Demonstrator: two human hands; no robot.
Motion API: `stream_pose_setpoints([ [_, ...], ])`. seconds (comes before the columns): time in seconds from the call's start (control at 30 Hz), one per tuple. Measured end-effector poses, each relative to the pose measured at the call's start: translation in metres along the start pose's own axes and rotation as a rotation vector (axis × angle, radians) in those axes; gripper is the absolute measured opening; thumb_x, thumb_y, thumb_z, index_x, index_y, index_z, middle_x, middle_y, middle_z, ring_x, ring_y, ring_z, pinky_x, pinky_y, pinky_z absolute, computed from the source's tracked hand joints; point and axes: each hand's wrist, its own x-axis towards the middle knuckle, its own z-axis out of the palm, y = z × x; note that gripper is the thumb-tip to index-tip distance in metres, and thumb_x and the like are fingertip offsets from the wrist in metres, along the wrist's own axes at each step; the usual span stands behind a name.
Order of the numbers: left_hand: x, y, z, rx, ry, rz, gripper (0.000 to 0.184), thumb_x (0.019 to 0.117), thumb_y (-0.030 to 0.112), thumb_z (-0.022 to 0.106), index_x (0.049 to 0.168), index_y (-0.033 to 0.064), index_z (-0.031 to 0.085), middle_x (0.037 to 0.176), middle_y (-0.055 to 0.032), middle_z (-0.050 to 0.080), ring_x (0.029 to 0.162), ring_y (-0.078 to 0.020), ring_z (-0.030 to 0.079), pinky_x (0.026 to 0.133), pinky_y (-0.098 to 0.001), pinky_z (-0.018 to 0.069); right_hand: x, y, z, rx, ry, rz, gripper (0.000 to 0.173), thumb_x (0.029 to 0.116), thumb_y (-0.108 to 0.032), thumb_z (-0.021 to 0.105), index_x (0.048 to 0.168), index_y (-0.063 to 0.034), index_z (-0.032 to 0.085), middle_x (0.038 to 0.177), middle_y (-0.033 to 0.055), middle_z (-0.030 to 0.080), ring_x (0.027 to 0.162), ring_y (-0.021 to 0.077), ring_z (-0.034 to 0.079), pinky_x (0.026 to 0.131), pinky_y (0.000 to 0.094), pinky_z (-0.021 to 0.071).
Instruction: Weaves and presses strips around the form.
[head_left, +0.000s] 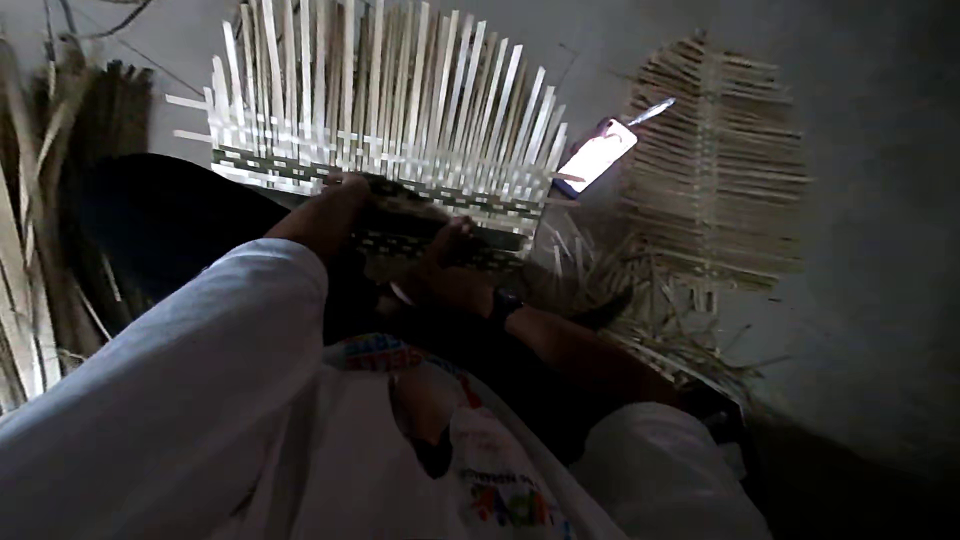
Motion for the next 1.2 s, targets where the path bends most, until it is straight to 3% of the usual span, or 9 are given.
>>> stream_pose_setpoints([
  [0.2, 0.068, -0.028, 0.013, -0.100, 0.100, 0.282, 0.053, 0.1002, 0.046, 0.061, 0.125, -0.0007, 0.066, 0.128, -0.0263, 0.063, 0.123, -0.0445, 0.059, 0.100, -0.0663, 0.0448, 0.025, -0.016, -0.019, 0.132, -0.172, 0.236, 0.032, 0.1067, -0.033, 0.048, 0.127, -0.0139, 0.064, 0.105, 0.0144, 0.070, 0.094, 0.0333, 0.071, 0.077, 0.0574, 0.0583],
  [0.33, 0.075, -0.048, 0.011, 0.292, 0.159, 0.604, 0.026, 0.1003, 0.020, 0.062, 0.116, 0.0007, 0.068, 0.117, -0.0198, 0.067, 0.113, -0.0397, 0.064, 0.093, -0.0596, 0.0517, 0.028, 0.007, -0.004, 0.123, -0.150, 0.261, 0.034, 0.0994, -0.018, 0.064, 0.131, -0.0052, 0.064, 0.117, 0.0204, 0.070, 0.107, 0.0382, 0.069, 0.093, 0.0561, 0.0552],
  [0.63, 0.118, -0.098, 0.001, 0.108, 0.177, 0.888, 0.056, 0.0744, 0.012, 0.089, 0.125, 0.0018, 0.068, 0.139, -0.0161, 0.060, 0.131, -0.0360, 0.055, 0.107, -0.0543, 0.0475, 0.061, 0.014, -0.027, 0.268, -0.292, 0.236, 0.041, 0.0989, -0.026, 0.067, 0.135, -0.0066, 0.063, 0.121, 0.0216, 0.069, 0.111, 0.0384, 0.067, 0.098, 0.0584, 0.0516],
  [0.73, 0.114, -0.128, 0.002, 0.033, 0.206, 0.930, 0.030, 0.0904, 0.019, 0.079, 0.114, 0.0023, 0.072, 0.121, -0.0212, 0.068, 0.118, -0.0423, 0.062, 0.100, -0.0618, 0.0491, 0.063, 0.017, -0.031, 0.347, -0.250, 0.237, 0.045, 0.0996, -0.032, 0.065, 0.138, -0.0081, 0.063, 0.128, 0.0209, 0.067, 0.118, 0.0375, 0.065, 0.103, 0.0592, 0.0496],
  [0.87, 0.102, -0.173, -0.022, -0.450, 0.471, 0.751, 0.024, 0.1030, 0.017, 0.061, 0.120, 0.0025, 0.070, 0.119, -0.0246, 0.068, 0.109, -0.0462, 0.066, 0.092, -0.0674, 0.0506, 0.062, 0.003, -0.031, 0.290, -0.235, 0.269, 0.041, 0.1054, -0.039, 0.053, 0.130, -0.0086, 0.066, 0.113, 0.0173, 0.072, 0.104, 0.0332, 0.070, 0.092, 0.0559, 0.0550],
  [0.93, 0.109, -0.193, -0.043, -0.631, 0.656, 0.585, 0.026, 0.1035, 0.013, 0.057, 0.123, -0.0012, 0.068, 0.123, -0.0285, 0.065, 0.114, -0.0490, 0.064, 0.097, -0.0689, 0.0474, 0.071, 0.013, 0.023, 0.076, 0.145, 0.013, 0.042, 0.1043, -0.038, 0.051, 0.105, -0.0023, 0.072, 0.087, 0.0175, 0.070, 0.076, 0.0321, 0.069, 0.069, 0.0497, 0.0580],
  [1.0, 0.118, -0.210, -0.057, -0.731, 0.829, 0.450, 0.026, 0.1017, 0.009, 0.056, 0.122, -0.0045, 0.066, 0.124, -0.0298, 0.063, 0.115, -0.0474, 0.062, 0.099, -0.0647, 0.0472, 0.085, -0.028, -0.030, -0.068, -0.207, 0.312, 0.050, 0.1078, -0.041, 0.046, 0.131, 0.0010, 0.061, 0.121, 0.0315, 0.063, 0.112, 0.0505, 0.062, 0.098, 0.0611, 0.0480],
  [1.1, 0.135, -0.225, -0.053, -0.829, 0.982, 0.387, 0.022, 0.0963, 0.004, 0.060, 0.114, -0.0078, 0.066, 0.119, -0.0292, 0.062, 0.108, -0.0409, 0.064, 0.097, -0.0540, 0.0504, 0.071, -0.049, -0.062, 0.005, -0.077, 0.607, 0.076, 0.0996, -0.059, 0.048, 0.156, -0.0077, 0.042, 0.156, 0.0424, 0.029, 0.143, 0.0607, 0.030, 0.118, 0.0665, 0.0219],
  [1.2, 0.139, -0.227, -0.042, -0.868, 1.005, 0.435, 0.023, 0.0935, 0.003, 0.063, 0.113, -0.0095, 0.066, 0.119, -0.0307, 0.060, 0.104, -0.0393, 0.063, 0.094, -0.0500, 0.0512, 0.044, -0.024, -0.027, -0.015, 0.195, 0.404, 0.059, 0.1049, -0.048, 0.047, 0.148, -0.0076, 0.050, 0.155, 0.0433, 0.027, 0.107, 0.0463, 0.068, 0.075, 0.0484, 0.0612],
])
